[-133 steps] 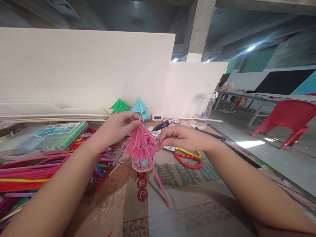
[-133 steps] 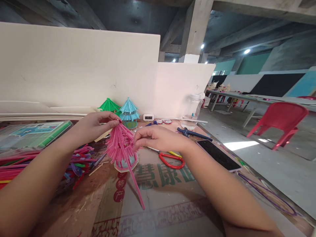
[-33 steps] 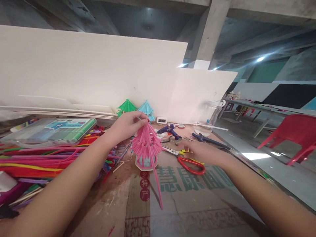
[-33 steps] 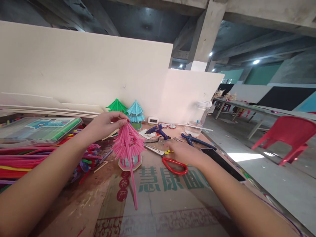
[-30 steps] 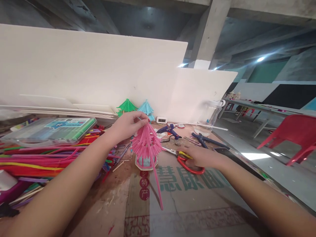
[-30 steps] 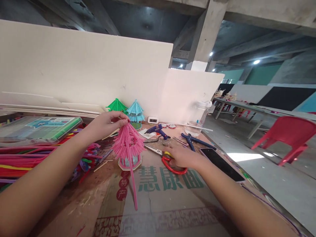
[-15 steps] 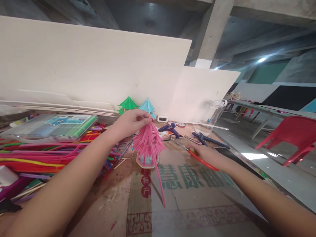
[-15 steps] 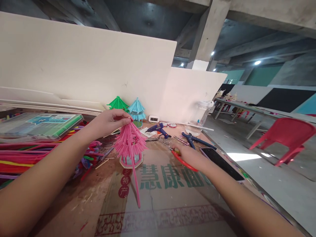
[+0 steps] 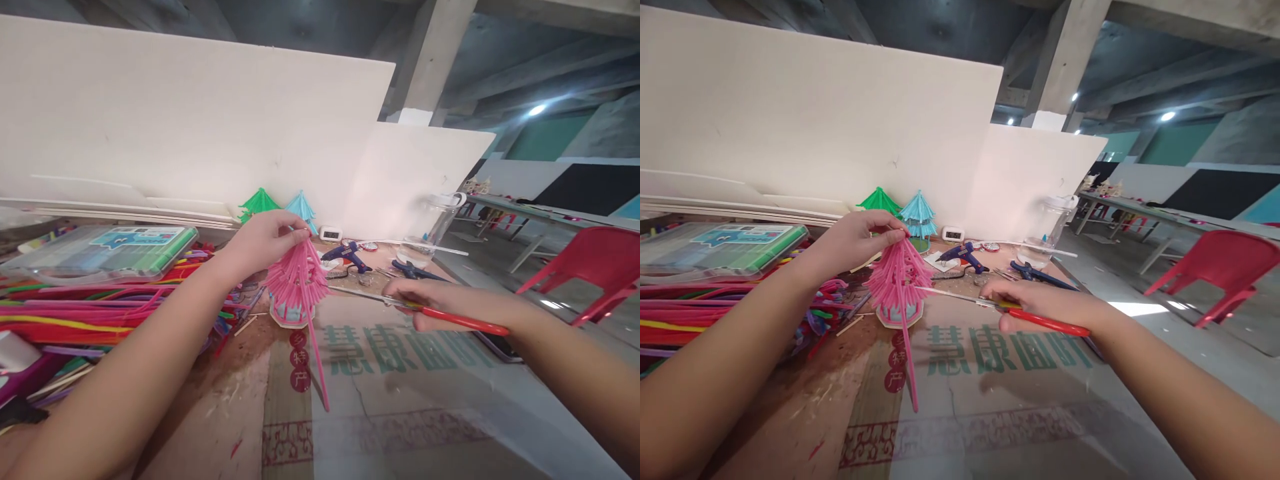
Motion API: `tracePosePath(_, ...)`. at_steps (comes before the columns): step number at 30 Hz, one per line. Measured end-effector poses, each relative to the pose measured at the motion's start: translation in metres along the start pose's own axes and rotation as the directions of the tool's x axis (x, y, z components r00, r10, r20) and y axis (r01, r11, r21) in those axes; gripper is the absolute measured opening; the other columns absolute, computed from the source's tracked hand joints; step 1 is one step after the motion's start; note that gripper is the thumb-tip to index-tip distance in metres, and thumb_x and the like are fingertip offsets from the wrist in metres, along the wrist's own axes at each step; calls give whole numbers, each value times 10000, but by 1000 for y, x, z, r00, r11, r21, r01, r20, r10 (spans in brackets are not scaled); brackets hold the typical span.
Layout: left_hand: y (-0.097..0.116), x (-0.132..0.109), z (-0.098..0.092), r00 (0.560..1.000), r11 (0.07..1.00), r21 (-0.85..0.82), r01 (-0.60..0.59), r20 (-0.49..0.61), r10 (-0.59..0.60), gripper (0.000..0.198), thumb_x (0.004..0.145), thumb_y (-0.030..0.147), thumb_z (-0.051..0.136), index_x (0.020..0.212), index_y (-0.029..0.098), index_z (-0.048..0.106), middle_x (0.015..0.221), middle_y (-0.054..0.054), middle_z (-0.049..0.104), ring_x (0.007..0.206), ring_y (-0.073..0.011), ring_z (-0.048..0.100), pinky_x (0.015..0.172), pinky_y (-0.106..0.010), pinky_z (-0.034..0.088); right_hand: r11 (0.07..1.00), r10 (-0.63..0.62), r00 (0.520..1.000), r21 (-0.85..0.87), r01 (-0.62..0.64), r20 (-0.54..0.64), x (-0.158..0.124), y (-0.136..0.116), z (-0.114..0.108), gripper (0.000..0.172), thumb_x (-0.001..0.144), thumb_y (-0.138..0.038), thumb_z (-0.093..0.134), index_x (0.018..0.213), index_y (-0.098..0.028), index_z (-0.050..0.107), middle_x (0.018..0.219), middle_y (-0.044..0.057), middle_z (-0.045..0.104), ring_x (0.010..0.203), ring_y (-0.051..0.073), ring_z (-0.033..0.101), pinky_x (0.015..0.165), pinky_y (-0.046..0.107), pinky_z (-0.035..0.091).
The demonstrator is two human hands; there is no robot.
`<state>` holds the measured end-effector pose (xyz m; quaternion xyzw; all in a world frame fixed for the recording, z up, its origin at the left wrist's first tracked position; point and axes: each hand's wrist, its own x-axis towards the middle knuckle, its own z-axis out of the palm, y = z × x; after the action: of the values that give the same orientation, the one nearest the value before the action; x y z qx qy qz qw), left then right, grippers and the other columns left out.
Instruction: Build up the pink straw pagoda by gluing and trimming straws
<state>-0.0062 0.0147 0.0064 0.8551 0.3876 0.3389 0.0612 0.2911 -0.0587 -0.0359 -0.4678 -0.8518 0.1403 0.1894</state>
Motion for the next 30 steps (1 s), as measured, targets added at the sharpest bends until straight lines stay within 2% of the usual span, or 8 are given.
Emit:
tracePosePath(1, 1, 0, 0, 1000, 1000, 3, 0, 0, 0, 285, 836, 363, 484, 889, 171, 689, 913, -38, 692, 836, -191, 610, 723, -287, 429, 998, -58, 981, 37, 52, 187, 4, 0, 0, 394, 832, -546, 478, 1021, -215, 576, 899, 47, 570, 765, 155, 508, 696, 264, 418)
tracePosePath(3, 2, -1, 0, 1000, 1000, 5, 1, 0, -1, 278, 836, 360, 486, 884, 178, 690, 899, -35, 691, 829, -189, 608, 706, -286, 424, 993, -121, 928, 44, 113, 353, 12, 2, -3, 335, 871, -473, 448, 1062, -203, 500, 934, 45, 513, 799, 161, 467, 715, 276, 396)
tracePosePath(10, 1, -1, 0, 1000, 1000, -1, 0, -4, 0, 262, 840, 361, 493, 864, 190, 689, 895, -25, 693, 839, -185, 609, 710, -285, 421, 977, -213, 900, 91, 193, 381, 35, 0, 2, 396, 885, -521, 390, 1029, -155, 444, 899, 36, 427, 769, 154, 389, 679, 273, 335)
tracePosePath(15, 2, 0, 1, 1000, 1000, 4, -6, -3, 6, 258, 844, 352, 495, 869, 186, 690, 901, -26, 695, 842, -187, 610, 714, -294, 420, 974, -227, 901, 92, 208, 369, 46, -8, 8, 333, 885, -493, 406, 959, -171, 446, 870, 18, 415, 746, 144, 378, 658, 260, 316)
tracePosePath(26, 2, -1, 1, 1000, 1000, -12, -26, -1, 26, 248, 847, 345, 494, 850, 188, 686, 887, -23, 691, 847, -187, 609, 727, -295, 425, 981, -191, 908, 104, 163, 373, 49, -16, 8, 350, 876, -506, 384, 932, -164, 434, 854, 21, 394, 720, 143, 356, 630, 262, 300)
tracePosePath(30, 4, -2, 0, 1000, 1000, -7, -2, 3, 2, 240, 845, 341, 497, 850, 193, 687, 885, -20, 693, 839, -188, 609, 727, -298, 430, 973, -225, 908, 128, 191, 354, 50, -18, 10, 364, 876, -520, 380, 926, -164, 433, 854, 23, 392, 731, 146, 358, 640, 265, 307)
